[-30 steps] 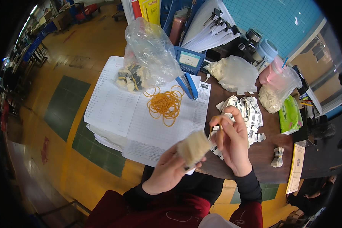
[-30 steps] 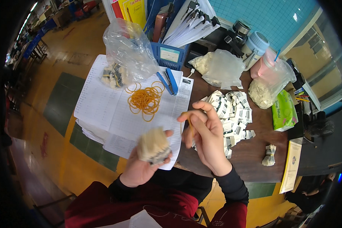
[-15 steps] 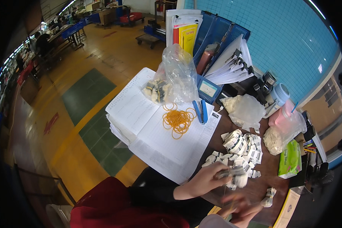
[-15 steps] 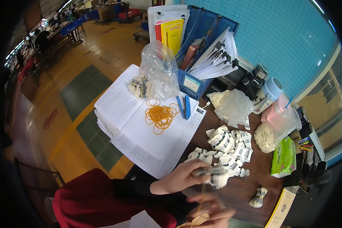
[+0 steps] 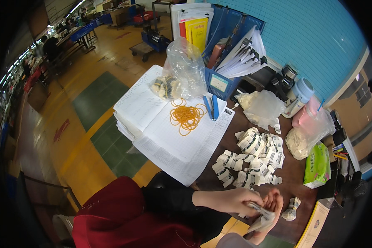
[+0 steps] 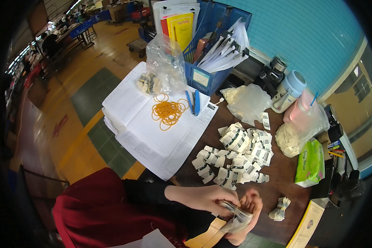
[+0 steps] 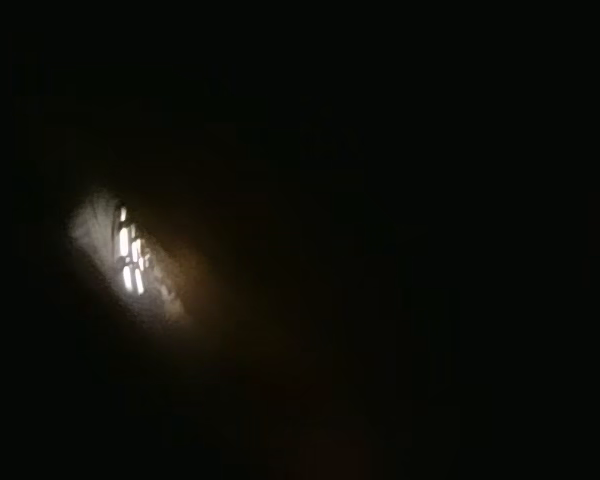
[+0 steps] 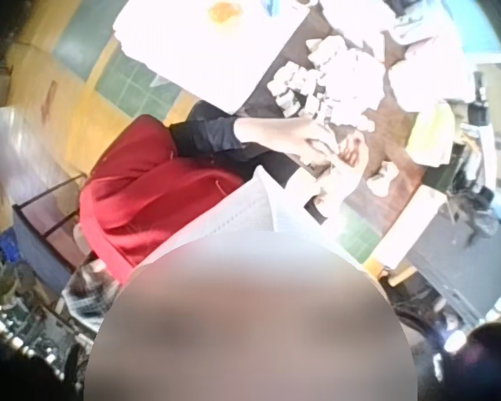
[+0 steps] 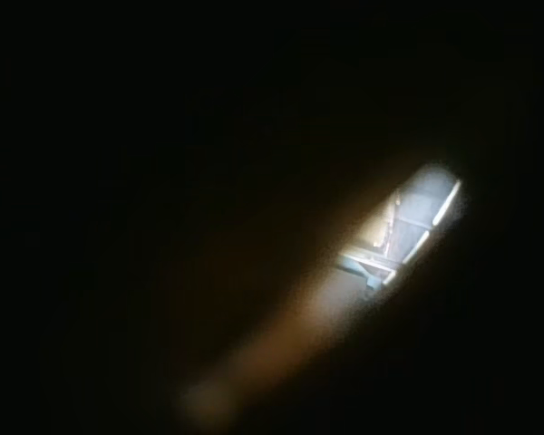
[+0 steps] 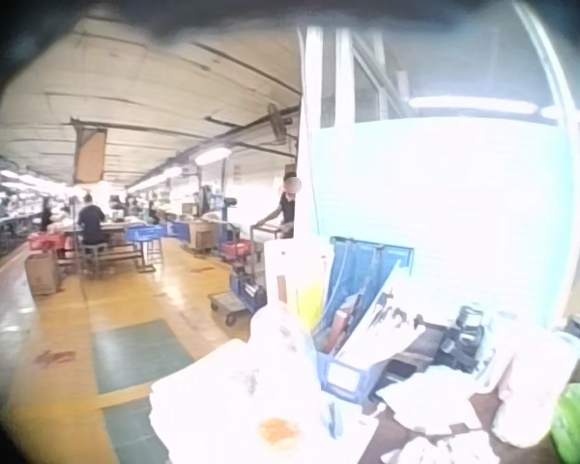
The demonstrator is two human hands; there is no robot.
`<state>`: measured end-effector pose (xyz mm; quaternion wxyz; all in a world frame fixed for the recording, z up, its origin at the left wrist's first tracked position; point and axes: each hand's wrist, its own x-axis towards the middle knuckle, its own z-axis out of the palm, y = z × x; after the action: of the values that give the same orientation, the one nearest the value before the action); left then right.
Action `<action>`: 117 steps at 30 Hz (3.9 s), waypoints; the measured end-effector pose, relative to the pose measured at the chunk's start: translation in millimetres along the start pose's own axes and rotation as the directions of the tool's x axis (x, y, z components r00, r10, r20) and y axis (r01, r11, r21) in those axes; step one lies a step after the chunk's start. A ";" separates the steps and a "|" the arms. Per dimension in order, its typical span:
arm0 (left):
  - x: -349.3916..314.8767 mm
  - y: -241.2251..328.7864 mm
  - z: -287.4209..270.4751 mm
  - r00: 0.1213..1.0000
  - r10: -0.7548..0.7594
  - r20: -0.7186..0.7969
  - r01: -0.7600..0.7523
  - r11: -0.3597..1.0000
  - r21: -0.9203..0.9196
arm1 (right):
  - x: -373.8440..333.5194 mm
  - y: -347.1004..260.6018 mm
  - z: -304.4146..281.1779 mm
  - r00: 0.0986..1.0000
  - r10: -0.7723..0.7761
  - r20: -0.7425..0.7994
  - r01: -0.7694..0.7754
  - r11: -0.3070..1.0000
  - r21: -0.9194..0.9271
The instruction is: The person gathers loose paper receipts from a table, aligns them into neat stacks, and secures each stack with a rubber band. The person repeats this process, creating multiple bundled stacks of receipts.
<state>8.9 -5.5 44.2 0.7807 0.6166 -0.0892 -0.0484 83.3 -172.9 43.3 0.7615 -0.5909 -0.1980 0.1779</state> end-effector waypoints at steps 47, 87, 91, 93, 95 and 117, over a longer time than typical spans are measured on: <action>-6.9 3.9 -22.6 0.855 0.515 0.058 -0.430 0.643 0.634 | 3.5 -17.0 -28.9 0.929 0.005 0.370 0.289 0.616 -0.733; -26.3 16.9 -31.1 0.837 0.258 -0.482 0.022 0.864 0.503 | 23.8 -11.4 -152.2 0.903 -0.418 -0.100 -0.120 -0.021 -0.993; -31.1 15.4 -30.0 0.836 0.274 -0.476 0.004 0.864 0.504 | 37.1 -11.6 -161.0 0.940 -0.312 -0.140 -0.164 -0.051 -0.985; -34.6 15.3 -30.9 0.837 0.264 -0.480 0.015 0.864 0.503 | 35.1 -18.1 -176.5 0.962 -0.271 -0.041 -0.040 0.011 -0.999; -36.3 15.9 -33.1 0.832 0.271 -0.485 0.010 0.866 0.500 | 31.0 -21.8 -194.3 0.936 -0.343 -0.080 0.002 0.233 -0.973; 60.6 -25.3 32.2 0.940 0.339 0.046 -0.212 0.472 0.856 | -13.2 -8.2 -90.1 0.957 -0.230 0.175 0.273 0.518 -0.811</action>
<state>62.6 -53.4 31.7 0.3806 0.8972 -0.1485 0.1678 118.4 -256.2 30.0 0.4069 -0.8394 -0.3586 -0.0346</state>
